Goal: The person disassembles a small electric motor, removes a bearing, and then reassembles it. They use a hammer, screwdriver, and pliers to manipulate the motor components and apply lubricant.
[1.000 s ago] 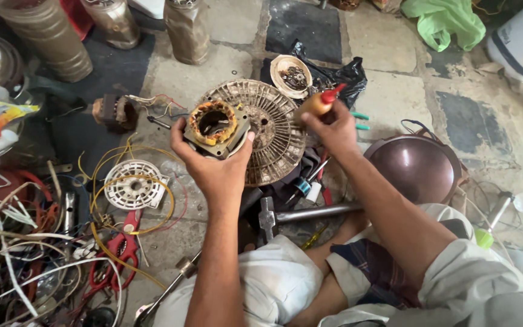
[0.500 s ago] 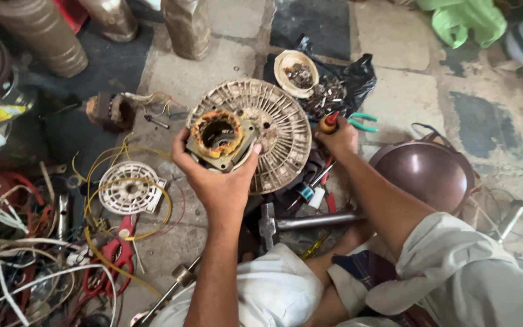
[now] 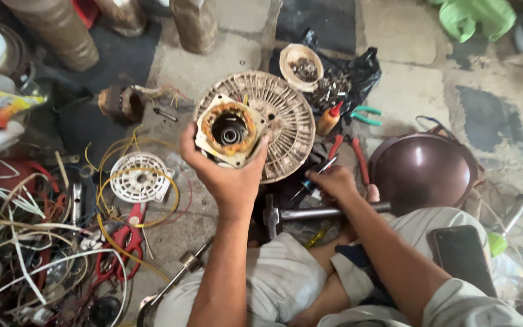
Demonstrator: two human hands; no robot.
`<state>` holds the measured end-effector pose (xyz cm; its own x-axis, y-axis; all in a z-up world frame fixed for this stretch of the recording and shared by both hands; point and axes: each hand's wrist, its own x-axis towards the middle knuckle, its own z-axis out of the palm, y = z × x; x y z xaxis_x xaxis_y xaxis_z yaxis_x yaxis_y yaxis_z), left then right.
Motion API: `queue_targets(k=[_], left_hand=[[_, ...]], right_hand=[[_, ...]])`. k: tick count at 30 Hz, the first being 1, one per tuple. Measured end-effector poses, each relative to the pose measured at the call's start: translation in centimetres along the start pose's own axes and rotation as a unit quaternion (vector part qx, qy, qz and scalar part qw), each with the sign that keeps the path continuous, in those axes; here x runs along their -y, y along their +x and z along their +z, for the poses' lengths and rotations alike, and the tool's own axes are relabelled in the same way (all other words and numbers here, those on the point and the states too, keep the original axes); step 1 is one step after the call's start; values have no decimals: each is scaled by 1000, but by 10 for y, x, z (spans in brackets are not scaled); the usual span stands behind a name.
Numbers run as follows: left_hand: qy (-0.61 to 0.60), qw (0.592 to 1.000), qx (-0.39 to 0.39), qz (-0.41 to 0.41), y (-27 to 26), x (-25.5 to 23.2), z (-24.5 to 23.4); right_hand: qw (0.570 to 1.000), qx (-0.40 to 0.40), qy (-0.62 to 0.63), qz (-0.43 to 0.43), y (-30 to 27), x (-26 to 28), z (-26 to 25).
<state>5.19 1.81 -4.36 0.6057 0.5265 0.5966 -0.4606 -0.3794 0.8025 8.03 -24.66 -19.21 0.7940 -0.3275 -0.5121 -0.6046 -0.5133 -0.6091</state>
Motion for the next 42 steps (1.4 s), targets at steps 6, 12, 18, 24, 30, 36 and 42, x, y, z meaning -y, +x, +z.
queue_targets(k=[6, 12, 18, 24, 30, 36, 42], left_hand=[[-20, 991, 12, 132, 10, -19, -7], [-13, 992, 20, 123, 8, -24, -6], [-85, 996, 11, 5, 0, -18, -2], [-67, 997, -1, 47, 7, -15, -6], [-30, 993, 16, 113, 5, -24, -13], [-47, 990, 64, 114, 5, -28, -14], [-59, 992, 78, 79, 7, -32, -14]], right_hand=[[963, 14, -269, -9, -8, 43, 3], [980, 24, -189, 57, 0, 34, 35], [968, 11, 213, 132, -1, 9, 21], [911, 130, 385, -71, -88, 18, -63], [819, 116, 433, -358, -177, 104, -131], [801, 58, 258, -537, -229, 174, -120], [811, 41, 141, -566, -226, 205, -79]])
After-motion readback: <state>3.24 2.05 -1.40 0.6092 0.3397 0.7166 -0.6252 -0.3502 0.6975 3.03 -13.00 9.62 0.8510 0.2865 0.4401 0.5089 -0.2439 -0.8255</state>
